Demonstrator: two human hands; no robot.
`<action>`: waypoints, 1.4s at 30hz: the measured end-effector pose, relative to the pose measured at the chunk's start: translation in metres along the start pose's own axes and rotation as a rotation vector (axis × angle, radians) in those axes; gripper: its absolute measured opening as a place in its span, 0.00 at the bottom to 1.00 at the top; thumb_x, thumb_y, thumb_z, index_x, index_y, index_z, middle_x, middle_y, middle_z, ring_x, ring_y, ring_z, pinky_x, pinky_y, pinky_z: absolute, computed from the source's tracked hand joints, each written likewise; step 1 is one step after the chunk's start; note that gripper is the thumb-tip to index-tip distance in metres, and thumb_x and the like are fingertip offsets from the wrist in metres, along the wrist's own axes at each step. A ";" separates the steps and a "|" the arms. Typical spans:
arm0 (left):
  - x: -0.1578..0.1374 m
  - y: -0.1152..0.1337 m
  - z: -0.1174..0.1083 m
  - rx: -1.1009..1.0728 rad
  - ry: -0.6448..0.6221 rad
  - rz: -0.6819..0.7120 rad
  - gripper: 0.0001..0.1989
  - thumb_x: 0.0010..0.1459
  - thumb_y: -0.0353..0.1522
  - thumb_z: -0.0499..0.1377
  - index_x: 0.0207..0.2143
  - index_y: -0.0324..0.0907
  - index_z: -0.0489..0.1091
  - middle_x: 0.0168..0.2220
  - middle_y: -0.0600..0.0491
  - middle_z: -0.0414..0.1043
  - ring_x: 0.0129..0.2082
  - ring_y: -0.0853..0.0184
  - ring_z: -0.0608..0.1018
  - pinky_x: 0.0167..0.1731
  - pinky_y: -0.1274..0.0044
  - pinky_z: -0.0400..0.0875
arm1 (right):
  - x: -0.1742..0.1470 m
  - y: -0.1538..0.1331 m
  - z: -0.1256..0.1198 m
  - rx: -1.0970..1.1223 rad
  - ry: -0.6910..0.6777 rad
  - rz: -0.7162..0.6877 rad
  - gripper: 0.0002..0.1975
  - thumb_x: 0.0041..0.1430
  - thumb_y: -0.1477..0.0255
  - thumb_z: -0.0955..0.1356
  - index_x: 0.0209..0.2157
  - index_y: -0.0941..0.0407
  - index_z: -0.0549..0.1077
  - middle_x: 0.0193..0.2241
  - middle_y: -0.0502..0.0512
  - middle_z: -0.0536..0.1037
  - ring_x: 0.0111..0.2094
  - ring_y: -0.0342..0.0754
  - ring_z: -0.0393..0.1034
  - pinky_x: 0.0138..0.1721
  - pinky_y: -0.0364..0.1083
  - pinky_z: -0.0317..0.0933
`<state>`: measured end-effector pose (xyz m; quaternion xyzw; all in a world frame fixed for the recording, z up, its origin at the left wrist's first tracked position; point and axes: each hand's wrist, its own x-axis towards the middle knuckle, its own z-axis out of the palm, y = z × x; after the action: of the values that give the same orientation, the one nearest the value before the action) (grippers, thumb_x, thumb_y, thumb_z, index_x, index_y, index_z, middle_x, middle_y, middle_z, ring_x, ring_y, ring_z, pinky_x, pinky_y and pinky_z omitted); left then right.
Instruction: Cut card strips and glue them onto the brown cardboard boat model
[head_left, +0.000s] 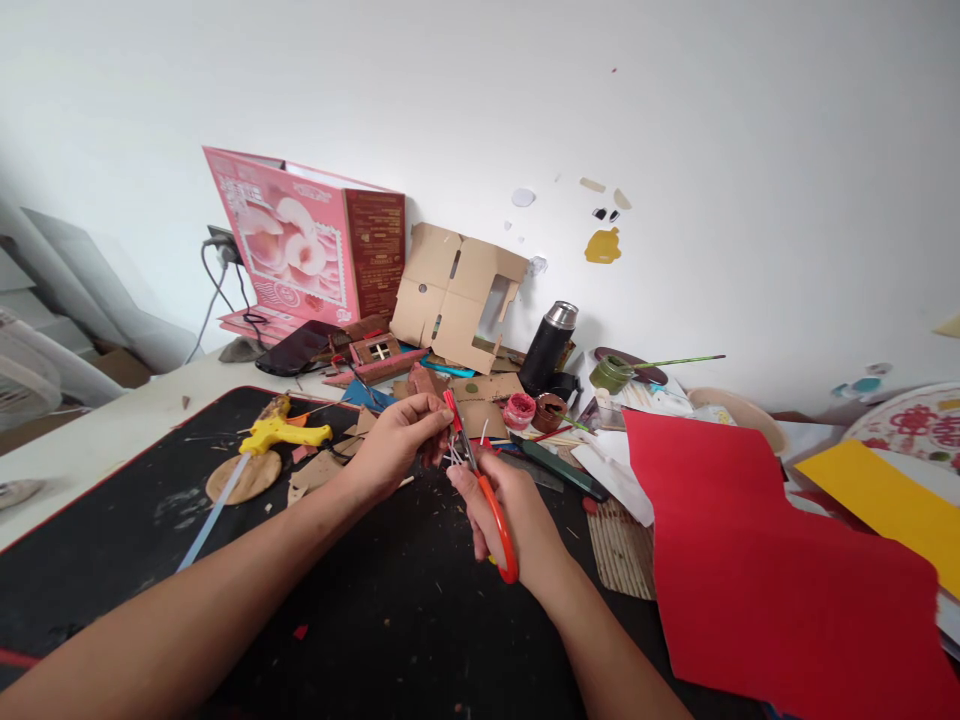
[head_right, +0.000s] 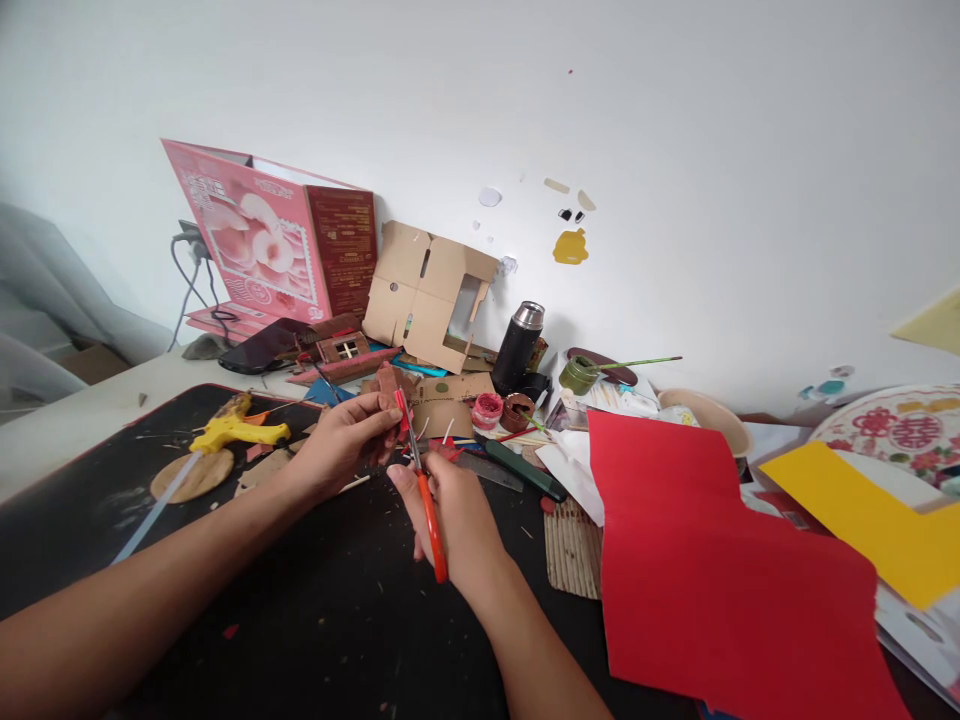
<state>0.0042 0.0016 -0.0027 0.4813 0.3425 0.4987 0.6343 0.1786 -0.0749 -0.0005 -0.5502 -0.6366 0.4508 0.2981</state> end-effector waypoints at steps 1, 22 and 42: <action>0.000 0.000 0.000 0.000 -0.002 -0.001 0.24 0.47 0.48 0.78 0.28 0.41 0.71 0.19 0.59 0.71 0.15 0.74 0.70 0.16 0.81 0.63 | 0.000 0.000 0.000 -0.003 0.002 -0.004 0.27 0.72 0.43 0.65 0.48 0.53 0.75 0.16 0.41 0.67 0.12 0.43 0.67 0.16 0.39 0.57; 0.000 -0.001 -0.002 0.002 -0.010 -0.005 0.24 0.49 0.49 0.76 0.28 0.41 0.71 0.20 0.58 0.71 0.16 0.72 0.71 0.17 0.80 0.63 | 0.002 0.001 0.001 -0.002 0.012 0.006 0.23 0.72 0.46 0.67 0.44 0.53 0.74 0.17 0.40 0.65 0.11 0.42 0.66 0.13 0.39 0.56; 0.002 0.006 -0.005 0.027 0.027 0.047 0.22 0.51 0.48 0.75 0.27 0.42 0.71 0.20 0.58 0.71 0.17 0.73 0.70 0.18 0.80 0.62 | 0.002 0.002 0.002 0.005 0.016 -0.003 0.23 0.70 0.45 0.68 0.37 0.52 0.69 0.17 0.42 0.66 0.12 0.43 0.66 0.15 0.40 0.54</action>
<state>-0.0018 0.0056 0.0011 0.4912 0.3463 0.5151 0.6112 0.1773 -0.0735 -0.0033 -0.5520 -0.6340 0.4475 0.3052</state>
